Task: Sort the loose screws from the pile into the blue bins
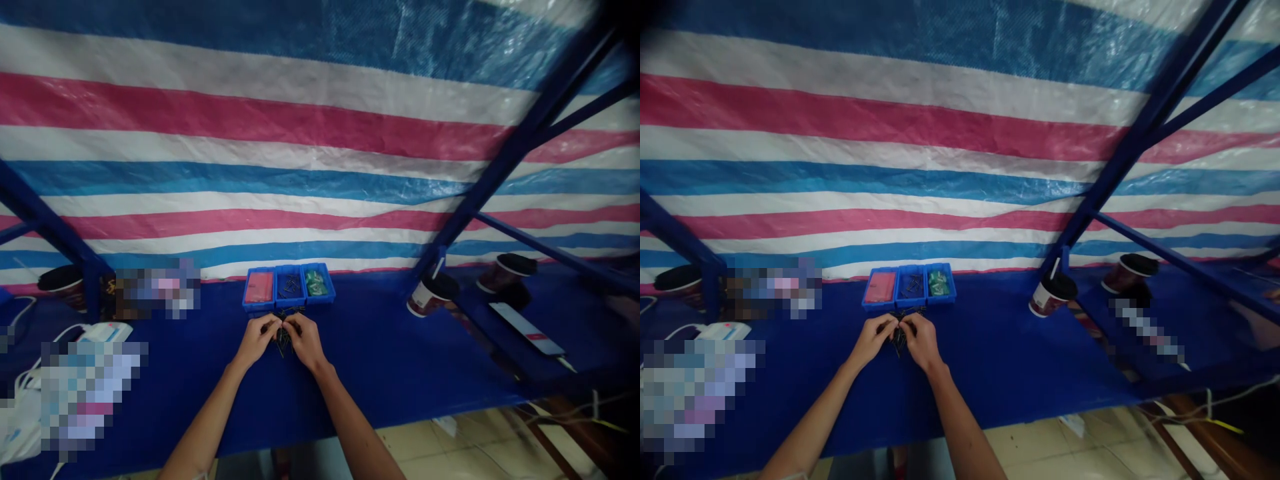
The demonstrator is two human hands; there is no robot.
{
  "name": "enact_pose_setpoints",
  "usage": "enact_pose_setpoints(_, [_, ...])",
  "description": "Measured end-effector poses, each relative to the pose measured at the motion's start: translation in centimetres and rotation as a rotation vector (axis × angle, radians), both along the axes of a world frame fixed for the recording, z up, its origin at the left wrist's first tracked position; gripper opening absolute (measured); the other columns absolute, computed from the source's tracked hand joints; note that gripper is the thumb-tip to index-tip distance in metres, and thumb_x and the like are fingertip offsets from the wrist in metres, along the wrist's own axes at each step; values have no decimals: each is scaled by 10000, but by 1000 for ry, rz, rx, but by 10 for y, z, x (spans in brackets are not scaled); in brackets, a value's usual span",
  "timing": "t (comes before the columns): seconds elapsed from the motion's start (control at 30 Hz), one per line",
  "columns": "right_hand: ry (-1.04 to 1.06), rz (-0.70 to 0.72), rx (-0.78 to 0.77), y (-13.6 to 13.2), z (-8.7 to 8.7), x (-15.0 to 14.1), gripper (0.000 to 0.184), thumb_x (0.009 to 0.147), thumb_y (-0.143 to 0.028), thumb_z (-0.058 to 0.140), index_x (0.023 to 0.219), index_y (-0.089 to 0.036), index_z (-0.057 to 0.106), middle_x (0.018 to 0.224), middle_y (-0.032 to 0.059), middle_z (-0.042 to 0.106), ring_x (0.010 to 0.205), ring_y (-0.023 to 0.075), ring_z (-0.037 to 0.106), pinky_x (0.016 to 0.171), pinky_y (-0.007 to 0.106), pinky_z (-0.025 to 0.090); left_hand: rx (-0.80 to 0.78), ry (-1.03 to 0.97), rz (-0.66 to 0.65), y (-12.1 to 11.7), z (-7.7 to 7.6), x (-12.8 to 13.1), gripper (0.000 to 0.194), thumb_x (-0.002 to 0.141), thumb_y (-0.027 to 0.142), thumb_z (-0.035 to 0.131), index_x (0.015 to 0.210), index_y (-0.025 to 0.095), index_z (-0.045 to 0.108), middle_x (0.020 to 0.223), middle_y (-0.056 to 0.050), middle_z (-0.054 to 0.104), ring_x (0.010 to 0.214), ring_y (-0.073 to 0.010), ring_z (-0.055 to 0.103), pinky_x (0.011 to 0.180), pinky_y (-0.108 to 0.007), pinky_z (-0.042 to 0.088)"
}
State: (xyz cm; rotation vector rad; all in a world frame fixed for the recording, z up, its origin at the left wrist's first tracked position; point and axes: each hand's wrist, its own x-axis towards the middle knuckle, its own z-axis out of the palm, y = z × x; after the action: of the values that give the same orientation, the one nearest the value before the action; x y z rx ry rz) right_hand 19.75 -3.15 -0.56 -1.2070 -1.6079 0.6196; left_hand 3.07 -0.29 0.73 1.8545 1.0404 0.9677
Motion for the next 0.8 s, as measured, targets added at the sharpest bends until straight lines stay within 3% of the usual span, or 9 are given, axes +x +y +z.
enact_pose_setpoints(0.8, [-31,-43,-8,0,0,-1,142,940,-224,576,865,-203,696,840,16,687,769,154,610,698,236,429,4,-5,-6,0,0,0,370,947,436,521,721,162,624,591,16,546,569,-136,492,586,-230,348])
